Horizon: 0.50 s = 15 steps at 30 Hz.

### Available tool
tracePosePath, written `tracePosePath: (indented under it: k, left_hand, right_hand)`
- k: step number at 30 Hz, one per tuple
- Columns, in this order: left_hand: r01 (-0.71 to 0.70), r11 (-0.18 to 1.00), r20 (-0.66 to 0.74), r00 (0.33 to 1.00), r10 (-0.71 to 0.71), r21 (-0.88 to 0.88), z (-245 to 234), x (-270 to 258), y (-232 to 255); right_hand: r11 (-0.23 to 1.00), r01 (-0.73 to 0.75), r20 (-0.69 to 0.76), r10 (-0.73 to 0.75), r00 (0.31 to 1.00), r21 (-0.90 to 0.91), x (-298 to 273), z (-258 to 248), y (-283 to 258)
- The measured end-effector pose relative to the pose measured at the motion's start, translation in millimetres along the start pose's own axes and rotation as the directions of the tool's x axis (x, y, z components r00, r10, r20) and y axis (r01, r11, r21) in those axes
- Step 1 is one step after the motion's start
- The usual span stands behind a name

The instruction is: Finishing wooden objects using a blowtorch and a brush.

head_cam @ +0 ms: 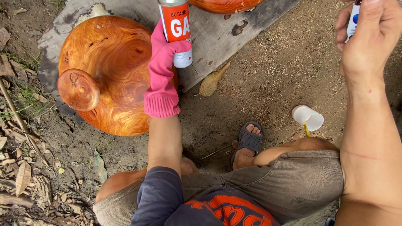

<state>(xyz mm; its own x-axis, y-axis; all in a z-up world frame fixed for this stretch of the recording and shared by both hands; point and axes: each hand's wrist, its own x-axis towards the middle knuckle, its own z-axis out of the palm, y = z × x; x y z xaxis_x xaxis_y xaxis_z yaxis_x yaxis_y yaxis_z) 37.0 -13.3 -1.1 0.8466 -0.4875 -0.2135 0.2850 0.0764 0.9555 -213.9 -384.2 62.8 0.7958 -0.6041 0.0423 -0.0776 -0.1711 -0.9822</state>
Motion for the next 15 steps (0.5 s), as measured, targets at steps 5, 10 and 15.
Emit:
tracePosePath:
  k: [5,10,15]
  left_hand:
    - [0.026,1.000,0.005,1.000,-0.026,-0.016,0.9,-9.3,1.5]
    - [0.051,0.999,0.038,0.998,-0.051,-0.001,6.0,-15.6,4.6]
    - [0.056,0.998,0.059,0.997,-0.055,-0.021,8.8,-14.4,-4.6]
  right_hand:
    - [1.000,0.019,0.015,-0.019,1.000,0.008,0.3,1.7,-2.7]
    - [0.998,0.061,0.035,-0.060,0.998,-0.013,-1.3,5.3,-15.1]
    - [0.994,0.098,0.044,-0.096,0.994,-0.054,-3.4,5.2,-21.9]
